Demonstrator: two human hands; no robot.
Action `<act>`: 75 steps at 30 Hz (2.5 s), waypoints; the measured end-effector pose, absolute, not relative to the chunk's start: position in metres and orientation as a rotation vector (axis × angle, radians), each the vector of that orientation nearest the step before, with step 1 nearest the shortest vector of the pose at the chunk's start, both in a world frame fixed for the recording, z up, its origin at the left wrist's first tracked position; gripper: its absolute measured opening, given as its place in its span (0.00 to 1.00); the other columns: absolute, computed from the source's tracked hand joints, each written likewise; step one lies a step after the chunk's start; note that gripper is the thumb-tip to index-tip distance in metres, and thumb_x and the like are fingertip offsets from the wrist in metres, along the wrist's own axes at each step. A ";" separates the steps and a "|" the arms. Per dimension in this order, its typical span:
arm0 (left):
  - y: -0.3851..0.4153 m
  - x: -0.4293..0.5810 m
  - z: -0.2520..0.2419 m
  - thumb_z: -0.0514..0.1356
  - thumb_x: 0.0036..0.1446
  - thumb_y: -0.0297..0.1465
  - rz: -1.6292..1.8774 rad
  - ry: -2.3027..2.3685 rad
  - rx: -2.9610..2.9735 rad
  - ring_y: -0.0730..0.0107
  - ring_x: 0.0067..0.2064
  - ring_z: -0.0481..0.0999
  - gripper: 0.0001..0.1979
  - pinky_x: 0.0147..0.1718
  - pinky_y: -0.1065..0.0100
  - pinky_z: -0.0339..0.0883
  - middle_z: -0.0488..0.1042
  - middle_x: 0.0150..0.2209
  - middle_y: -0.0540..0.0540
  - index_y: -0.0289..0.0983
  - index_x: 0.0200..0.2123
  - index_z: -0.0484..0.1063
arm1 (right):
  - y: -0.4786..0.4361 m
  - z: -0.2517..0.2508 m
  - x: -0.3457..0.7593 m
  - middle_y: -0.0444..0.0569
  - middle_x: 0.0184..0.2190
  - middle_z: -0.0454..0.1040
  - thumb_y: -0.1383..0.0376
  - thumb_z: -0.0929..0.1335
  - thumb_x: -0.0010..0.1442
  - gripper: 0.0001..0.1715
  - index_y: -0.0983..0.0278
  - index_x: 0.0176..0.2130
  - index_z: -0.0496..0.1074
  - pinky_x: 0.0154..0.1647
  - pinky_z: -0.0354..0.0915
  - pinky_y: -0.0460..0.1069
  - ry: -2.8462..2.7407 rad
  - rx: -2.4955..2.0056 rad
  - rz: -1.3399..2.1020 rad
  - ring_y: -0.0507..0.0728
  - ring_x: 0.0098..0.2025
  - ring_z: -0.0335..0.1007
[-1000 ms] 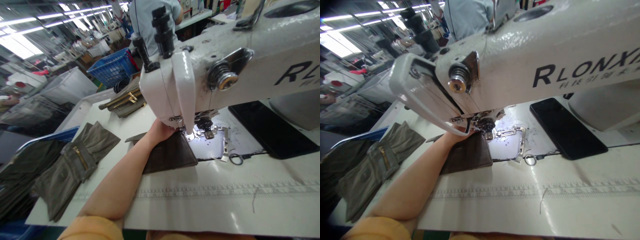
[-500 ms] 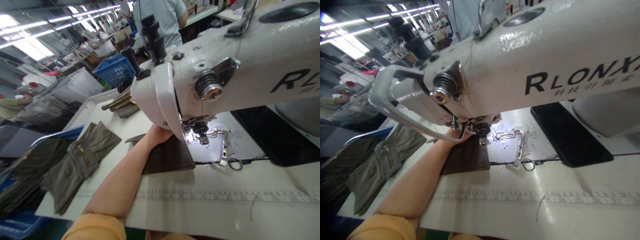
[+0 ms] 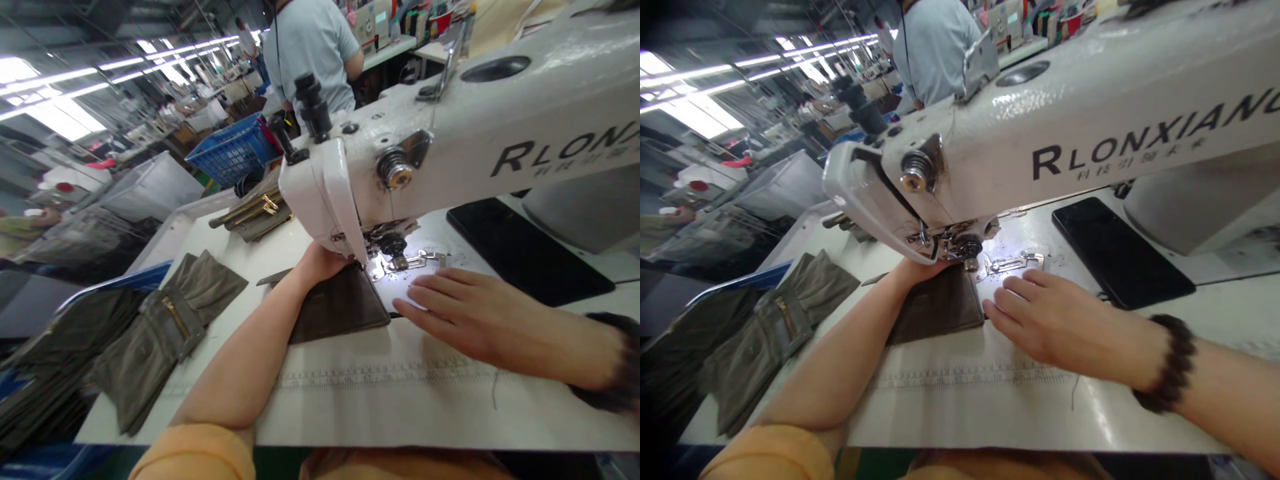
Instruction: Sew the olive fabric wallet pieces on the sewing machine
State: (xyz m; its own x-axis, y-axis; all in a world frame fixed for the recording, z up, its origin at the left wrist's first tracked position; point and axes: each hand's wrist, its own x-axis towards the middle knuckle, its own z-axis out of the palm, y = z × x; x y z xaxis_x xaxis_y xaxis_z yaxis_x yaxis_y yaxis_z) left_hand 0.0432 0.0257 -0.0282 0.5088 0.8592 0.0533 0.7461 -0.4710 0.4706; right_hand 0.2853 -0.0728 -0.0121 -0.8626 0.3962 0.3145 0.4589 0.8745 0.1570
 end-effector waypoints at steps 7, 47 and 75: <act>0.025 0.048 -0.023 0.63 0.45 0.27 0.400 1.376 2.305 0.61 0.53 0.68 0.21 0.56 0.62 0.57 0.72 0.48 0.47 0.34 0.46 0.70 | -0.051 -0.028 0.238 0.51 0.30 0.69 0.72 0.59 0.58 0.13 0.69 0.41 0.70 0.27 0.57 0.50 -2.835 -0.539 -0.270 0.55 0.29 0.63; 0.022 0.047 -0.035 0.55 0.54 0.27 0.304 1.223 2.640 0.62 0.51 0.69 0.14 0.50 0.68 0.62 0.72 0.48 0.46 0.36 0.44 0.71 | -0.059 -0.027 0.236 0.59 0.35 0.71 0.74 0.53 0.59 0.21 0.74 0.40 0.70 0.27 0.60 0.50 -2.847 -0.458 -0.264 0.54 0.25 0.62; 0.023 0.046 -0.026 0.57 0.51 0.26 0.312 1.246 2.563 0.60 0.51 0.69 0.14 0.53 0.66 0.60 0.73 0.47 0.49 0.38 0.43 0.72 | -0.060 -0.031 0.232 0.59 0.35 0.72 0.75 0.55 0.58 0.19 0.75 0.41 0.70 0.26 0.61 0.50 -2.846 -0.466 -0.306 0.54 0.25 0.62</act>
State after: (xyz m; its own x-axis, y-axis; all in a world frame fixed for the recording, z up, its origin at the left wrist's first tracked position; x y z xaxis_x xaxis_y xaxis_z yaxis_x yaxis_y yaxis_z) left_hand 0.0463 0.0227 -0.0256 0.6059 0.7922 0.0732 0.7331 -0.5917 0.3352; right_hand 0.2320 -0.0604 -0.0306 -0.9201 0.2853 0.2684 0.3359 0.9272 0.1658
